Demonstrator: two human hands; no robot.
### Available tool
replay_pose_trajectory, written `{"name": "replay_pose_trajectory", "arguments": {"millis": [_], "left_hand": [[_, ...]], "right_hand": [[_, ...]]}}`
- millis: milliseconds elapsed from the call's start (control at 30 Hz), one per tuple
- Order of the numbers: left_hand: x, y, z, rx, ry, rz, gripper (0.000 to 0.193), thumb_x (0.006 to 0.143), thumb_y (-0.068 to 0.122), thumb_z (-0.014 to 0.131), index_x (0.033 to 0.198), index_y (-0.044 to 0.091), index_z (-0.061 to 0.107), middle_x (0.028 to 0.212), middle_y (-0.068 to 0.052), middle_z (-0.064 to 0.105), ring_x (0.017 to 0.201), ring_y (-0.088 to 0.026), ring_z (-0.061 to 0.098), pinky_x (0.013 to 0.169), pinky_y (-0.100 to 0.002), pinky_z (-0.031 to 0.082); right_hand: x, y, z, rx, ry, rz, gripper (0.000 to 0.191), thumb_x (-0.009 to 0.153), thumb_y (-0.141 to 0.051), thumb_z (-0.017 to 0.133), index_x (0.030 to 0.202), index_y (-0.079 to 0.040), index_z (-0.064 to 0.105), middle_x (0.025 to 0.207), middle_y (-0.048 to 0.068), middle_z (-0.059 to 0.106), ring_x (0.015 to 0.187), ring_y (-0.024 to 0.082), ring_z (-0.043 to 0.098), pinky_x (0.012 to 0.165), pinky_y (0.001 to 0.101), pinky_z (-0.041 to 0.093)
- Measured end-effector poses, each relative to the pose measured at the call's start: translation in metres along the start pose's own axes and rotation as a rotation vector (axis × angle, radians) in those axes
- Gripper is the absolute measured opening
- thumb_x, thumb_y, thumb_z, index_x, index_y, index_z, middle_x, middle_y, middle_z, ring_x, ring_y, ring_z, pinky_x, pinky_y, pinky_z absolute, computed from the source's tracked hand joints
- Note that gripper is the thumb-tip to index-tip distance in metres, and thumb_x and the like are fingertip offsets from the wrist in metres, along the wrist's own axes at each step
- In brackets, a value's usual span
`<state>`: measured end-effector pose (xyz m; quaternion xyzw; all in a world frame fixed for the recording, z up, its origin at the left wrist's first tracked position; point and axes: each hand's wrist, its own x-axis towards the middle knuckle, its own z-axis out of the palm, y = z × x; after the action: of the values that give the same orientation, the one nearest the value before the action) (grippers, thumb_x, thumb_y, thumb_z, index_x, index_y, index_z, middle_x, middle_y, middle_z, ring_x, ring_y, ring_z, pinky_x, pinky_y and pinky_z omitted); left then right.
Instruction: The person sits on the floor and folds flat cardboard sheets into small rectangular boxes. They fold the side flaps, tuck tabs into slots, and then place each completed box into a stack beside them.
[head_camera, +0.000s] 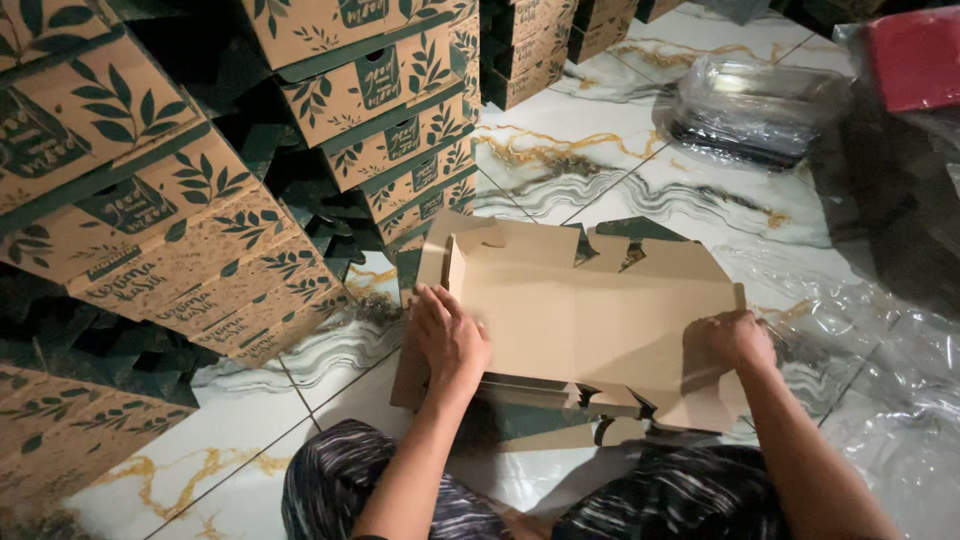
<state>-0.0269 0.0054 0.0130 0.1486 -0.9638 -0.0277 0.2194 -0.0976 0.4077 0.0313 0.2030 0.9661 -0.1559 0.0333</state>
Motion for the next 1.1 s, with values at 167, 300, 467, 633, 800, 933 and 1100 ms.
{"name": "replay_pose_trajectory", "arguments": {"millis": [167, 300, 467, 633, 800, 933, 1100], "left_hand": [[0.001, -0.017, -0.003, -0.380, -0.146, -0.052, 0.030, 0.093, 0.011, 0.059, 0.120, -0.001, 0.061, 0.113, -0.021, 0.065, 0.099, -0.041, 0.065, 0.084, -0.048, 0.054], [0.009, -0.037, -0.013, -0.535, 0.045, 0.068, 0.021, 0.094, 0.011, 0.060, 0.112, 0.000, 0.062, 0.106, -0.021, 0.066, 0.101, -0.043, 0.065, 0.087, -0.049, 0.053], [0.012, -0.035, -0.073, -0.532, 0.402, 0.106, 0.043, 0.092, 0.017, 0.063, 0.126, -0.008, 0.055, 0.119, -0.030, 0.060, 0.110, -0.048, 0.059, 0.095, -0.054, 0.049], [-0.001, 0.035, -0.158, -0.822, -0.277, -0.231, 0.067, 0.085, 0.053, 0.073, 0.125, 0.001, 0.062, 0.123, -0.019, 0.064, 0.118, -0.036, 0.060, 0.103, -0.043, 0.051], [0.010, 0.072, -0.166, -1.994, -0.690, -1.373, 0.079, 0.095, 0.068, 0.053, 0.141, 0.005, 0.046, 0.131, -0.017, 0.051, 0.103, -0.040, 0.054, 0.095, -0.059, 0.052], [0.032, 0.067, -0.127, -2.056, -0.620, -1.137, 0.049, 0.092, 0.032, 0.067, 0.124, -0.004, 0.053, 0.118, -0.021, 0.062, 0.097, -0.032, 0.069, 0.081, -0.045, 0.063], [0.010, 0.104, -0.111, -1.895, -0.351, -0.878, 0.034, 0.093, 0.021, 0.069, 0.106, -0.010, 0.064, 0.103, -0.021, 0.068, 0.081, -0.028, 0.066, 0.068, -0.037, 0.058]], "right_hand": [[0.008, 0.023, -0.009, 0.279, 0.186, 0.047, 0.048, 0.089, -0.034, 0.071, 0.118, 0.003, 0.061, 0.110, 0.027, 0.071, 0.102, 0.044, 0.067, 0.086, 0.0536, 0.053], [0.023, 0.051, -0.044, 0.496, 0.339, -0.136, 0.028, 0.112, -0.022, 0.064, 0.109, 0.006, 0.064, 0.092, 0.019, 0.071, 0.088, 0.025, 0.066, 0.078, 0.0381, 0.051], [0.007, 0.084, -0.112, 0.914, 0.481, -0.567, 0.012, 0.110, 0.002, 0.069, 0.121, 0.004, 0.063, 0.104, 0.010, 0.066, 0.091, 0.016, 0.061, 0.085, 0.0321, 0.051], [-0.034, 0.123, -0.116, 1.256, 0.322, -0.545, 0.010, 0.112, -0.003, 0.066, 0.114, 0.002, 0.057, 0.103, 0.009, 0.064, 0.089, 0.013, 0.059, 0.085, 0.0277, 0.049], [-0.078, 0.176, -0.104, 1.161, 0.170, -0.328, 0.019, 0.116, -0.009, 0.063, 0.106, 0.005, 0.055, 0.098, 0.018, 0.067, 0.081, 0.016, 0.060, 0.081, 0.0288, 0.047], [-0.100, 0.165, -0.127, 1.083, 0.013, -0.352, 0.040, 0.096, -0.013, 0.068, 0.130, 0.006, 0.059, 0.126, 0.016, 0.071, 0.094, 0.016, 0.054, 0.082, 0.0258, 0.042], [-0.125, 0.073, -0.203, 0.312, 0.442, -0.880, 0.076, 0.082, -0.017, 0.068, 0.150, 0.005, 0.043, 0.153, 0.026, 0.047, 0.148, 0.035, 0.039, 0.120, 0.0522, 0.029]]}}
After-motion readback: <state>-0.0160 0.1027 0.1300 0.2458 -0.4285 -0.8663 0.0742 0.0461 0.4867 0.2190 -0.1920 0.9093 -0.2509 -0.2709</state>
